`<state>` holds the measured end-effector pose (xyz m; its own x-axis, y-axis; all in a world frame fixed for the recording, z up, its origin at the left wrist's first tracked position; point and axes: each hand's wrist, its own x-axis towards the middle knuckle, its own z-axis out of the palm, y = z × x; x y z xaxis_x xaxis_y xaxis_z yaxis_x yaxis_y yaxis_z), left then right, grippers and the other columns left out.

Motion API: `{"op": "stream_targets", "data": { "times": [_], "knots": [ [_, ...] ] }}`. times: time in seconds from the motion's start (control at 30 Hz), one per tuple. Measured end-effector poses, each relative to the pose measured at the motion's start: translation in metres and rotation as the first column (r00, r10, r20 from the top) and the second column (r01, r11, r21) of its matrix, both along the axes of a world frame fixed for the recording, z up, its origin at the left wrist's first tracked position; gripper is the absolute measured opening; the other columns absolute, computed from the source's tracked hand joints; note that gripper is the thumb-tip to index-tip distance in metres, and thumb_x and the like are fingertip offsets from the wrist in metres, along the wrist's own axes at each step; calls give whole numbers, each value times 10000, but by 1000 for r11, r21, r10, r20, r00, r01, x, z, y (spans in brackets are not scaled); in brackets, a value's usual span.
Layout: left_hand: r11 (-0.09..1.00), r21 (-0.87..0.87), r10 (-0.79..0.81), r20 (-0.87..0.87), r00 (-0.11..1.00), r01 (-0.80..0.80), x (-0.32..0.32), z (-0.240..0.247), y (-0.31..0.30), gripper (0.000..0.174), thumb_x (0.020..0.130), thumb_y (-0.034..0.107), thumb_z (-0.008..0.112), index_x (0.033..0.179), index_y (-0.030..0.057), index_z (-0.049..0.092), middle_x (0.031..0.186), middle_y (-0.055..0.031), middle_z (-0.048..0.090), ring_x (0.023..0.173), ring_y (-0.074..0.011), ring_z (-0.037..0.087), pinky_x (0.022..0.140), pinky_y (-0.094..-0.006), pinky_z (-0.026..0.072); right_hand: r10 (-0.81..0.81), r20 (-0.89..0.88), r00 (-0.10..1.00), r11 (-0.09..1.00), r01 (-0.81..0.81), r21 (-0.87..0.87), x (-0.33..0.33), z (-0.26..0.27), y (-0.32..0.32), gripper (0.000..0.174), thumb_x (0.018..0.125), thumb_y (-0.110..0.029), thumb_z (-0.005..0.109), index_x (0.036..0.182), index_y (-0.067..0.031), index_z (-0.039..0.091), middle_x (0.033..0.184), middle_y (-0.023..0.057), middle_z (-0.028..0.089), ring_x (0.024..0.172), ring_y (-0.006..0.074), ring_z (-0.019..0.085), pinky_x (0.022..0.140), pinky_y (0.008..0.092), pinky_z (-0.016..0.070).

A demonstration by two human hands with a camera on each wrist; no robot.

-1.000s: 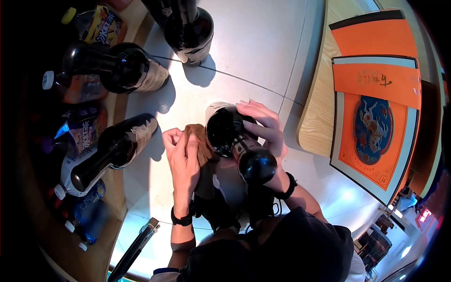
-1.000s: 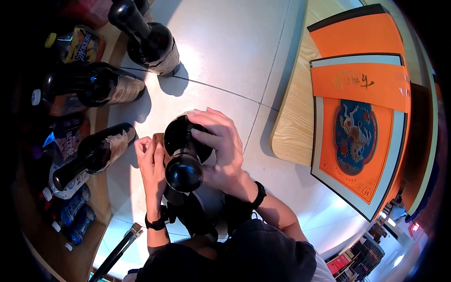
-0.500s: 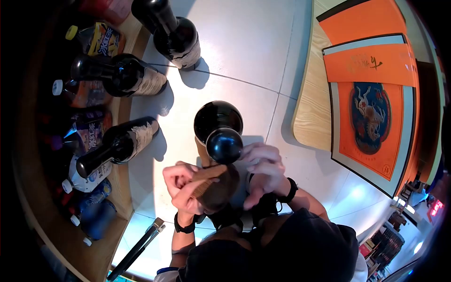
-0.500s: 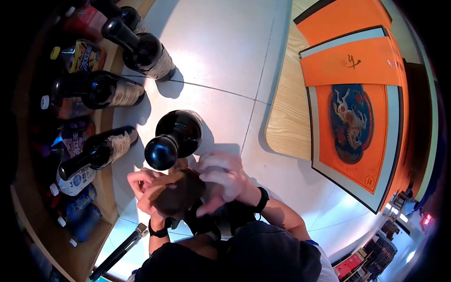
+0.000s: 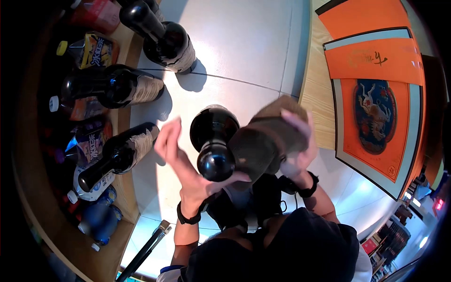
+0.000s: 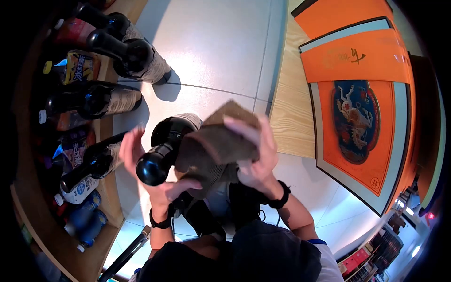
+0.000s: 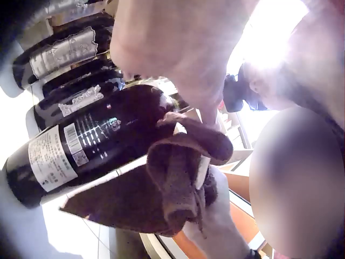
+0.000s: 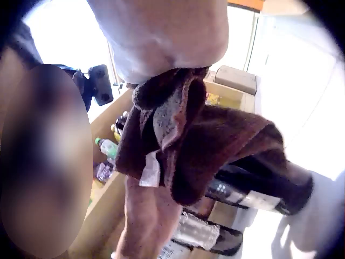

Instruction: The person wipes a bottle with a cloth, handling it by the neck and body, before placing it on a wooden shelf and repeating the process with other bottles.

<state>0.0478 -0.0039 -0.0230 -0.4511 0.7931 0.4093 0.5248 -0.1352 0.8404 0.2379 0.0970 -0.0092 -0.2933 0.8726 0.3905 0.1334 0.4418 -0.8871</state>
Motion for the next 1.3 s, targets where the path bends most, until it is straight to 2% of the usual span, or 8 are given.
{"op": "stream_targets", "data": {
  "times": [0.27,0.3,0.53,0.67,0.77,1.0,1.03,1.3],
  "knots": [
    [950,-257,-79,362,929,180,-9,-6,15,1518,348,469,998,1574,58,205,1509,-217,396,1403,-340,407,1190,-467,308,385,-33,922,903,-384,-190,-43,14,55,410,841,-168,659,1201,28,682,1216,171,540,1081,266,600,938,338,474],
    [942,-282,-62,382,922,180,-6,1,14,1490,363,440,1002,1570,55,218,1511,-207,399,1401,-342,414,1184,-468,321,389,41,920,893,-366,-263,-50,13,53,607,832,-436,646,1203,43,674,1242,165,509,1114,269,565,958,371,452],
    [942,-281,-99,294,951,185,-13,12,25,1520,318,408,1006,1565,51,215,1555,-171,337,1415,-344,401,1179,-465,353,691,71,719,691,-628,-358,-65,9,73,436,821,-209,696,1162,59,652,1209,159,523,1075,303,601,928,373,486],
    [944,-282,-77,323,943,174,-11,3,25,1353,517,362,995,1569,53,202,1590,-168,286,1443,-352,362,1187,-471,336,738,86,670,643,-658,-392,-69,5,77,392,834,-185,649,1126,76,631,1169,142,524,1084,283,560,940,366,466],
    [949,-263,-53,406,912,172,-9,2,26,944,823,255,743,1579,74,207,1609,-162,270,1454,-332,348,1191,-450,321,726,-90,682,530,-637,-560,-71,-7,77,342,894,-178,600,1128,70,624,1155,125,524,1083,242,541,962,352,441],
    [940,-313,20,440,898,133,-8,3,29,893,822,281,757,1545,30,297,1548,-218,333,1417,-367,397,1154,-437,393,698,-196,688,396,-600,-695,-73,-19,79,316,984,-192,519,1139,66,617,1161,103,527,1084,197,524,979,333,412],
    [925,-330,-32,429,903,189,-10,5,28,900,789,26,682,1570,76,239,1617,-158,268,1440,-325,378,1165,-429,392,708,-182,682,416,-611,-673,-73,-28,80,321,987,-197,516,1134,69,618,1164,103,527,1084,196,525,979,334,413],
    [942,-278,-92,329,940,190,-10,2,30,1244,576,444,955,1535,15,290,1568,-196,322,1407,-357,406,1134,-460,417,735,-128,665,445,-617,-649,-74,-53,84,346,1003,-233,505,1058,86,628,1187,101,528,1064,197,536,983,338,416]
  ]
}}
